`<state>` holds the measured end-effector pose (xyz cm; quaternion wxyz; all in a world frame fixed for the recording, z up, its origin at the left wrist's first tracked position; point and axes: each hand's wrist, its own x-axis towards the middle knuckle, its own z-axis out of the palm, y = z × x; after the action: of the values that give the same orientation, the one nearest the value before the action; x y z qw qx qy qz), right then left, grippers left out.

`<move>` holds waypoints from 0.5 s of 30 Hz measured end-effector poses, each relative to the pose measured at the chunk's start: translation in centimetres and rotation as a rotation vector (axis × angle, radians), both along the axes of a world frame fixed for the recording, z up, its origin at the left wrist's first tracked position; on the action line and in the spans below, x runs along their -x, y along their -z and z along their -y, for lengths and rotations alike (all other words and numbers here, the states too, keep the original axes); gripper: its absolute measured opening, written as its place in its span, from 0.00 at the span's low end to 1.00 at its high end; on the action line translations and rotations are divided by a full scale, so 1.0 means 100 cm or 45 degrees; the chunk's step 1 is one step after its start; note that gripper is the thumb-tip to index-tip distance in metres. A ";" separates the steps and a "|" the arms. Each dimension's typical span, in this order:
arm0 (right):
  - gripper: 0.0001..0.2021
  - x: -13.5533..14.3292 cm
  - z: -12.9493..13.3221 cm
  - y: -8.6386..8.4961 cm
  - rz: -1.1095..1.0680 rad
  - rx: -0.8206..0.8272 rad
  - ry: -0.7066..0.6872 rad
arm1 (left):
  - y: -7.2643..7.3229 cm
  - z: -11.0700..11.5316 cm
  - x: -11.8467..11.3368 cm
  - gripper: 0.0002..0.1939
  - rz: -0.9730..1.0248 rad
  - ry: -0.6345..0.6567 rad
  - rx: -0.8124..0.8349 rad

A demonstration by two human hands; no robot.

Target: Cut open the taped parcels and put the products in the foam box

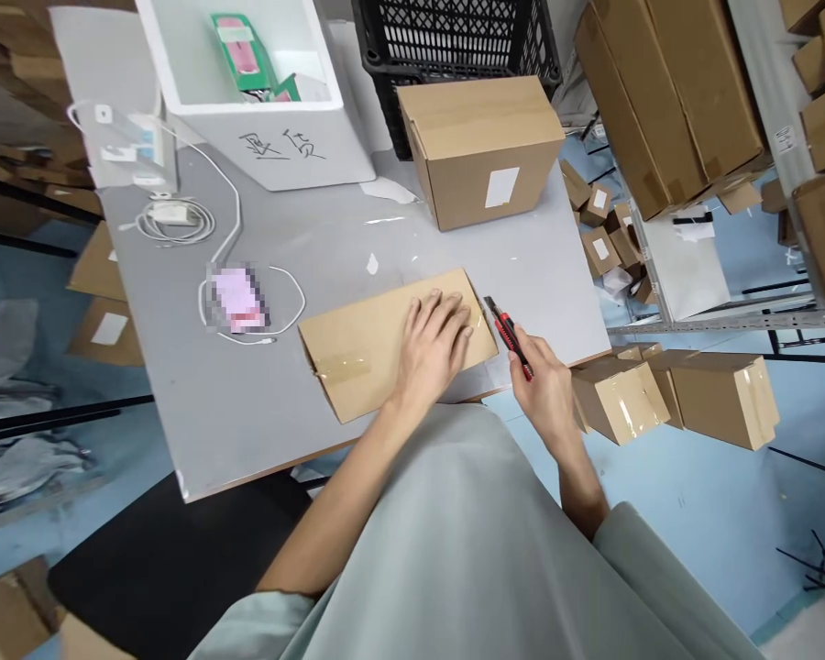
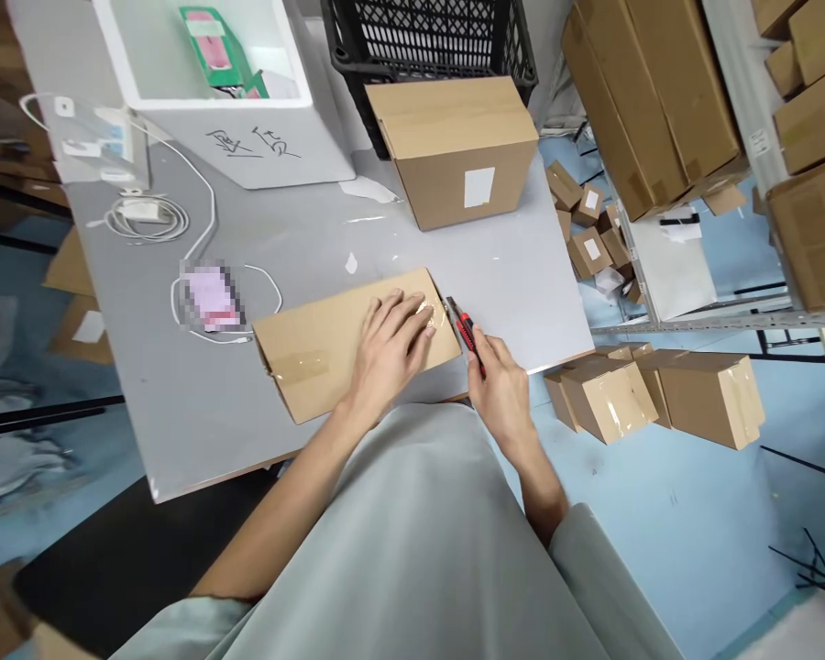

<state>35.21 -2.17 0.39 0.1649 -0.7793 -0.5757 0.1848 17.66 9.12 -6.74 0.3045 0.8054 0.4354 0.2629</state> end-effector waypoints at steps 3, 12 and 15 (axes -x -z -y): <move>0.28 0.005 -0.009 0.000 0.010 0.100 -0.071 | 0.002 0.000 0.002 0.19 -0.015 -0.010 -0.003; 0.31 0.017 -0.029 -0.012 0.199 0.363 -0.153 | 0.005 0.000 0.001 0.18 0.006 -0.051 0.007; 0.33 0.030 -0.037 -0.025 0.291 0.464 -0.195 | 0.006 0.001 0.001 0.19 0.020 -0.049 0.024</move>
<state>32.20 1.55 2.90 -0.0593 -0.7661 -0.6052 0.2082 17.51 9.05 -7.29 0.3104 0.7919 0.4507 0.2710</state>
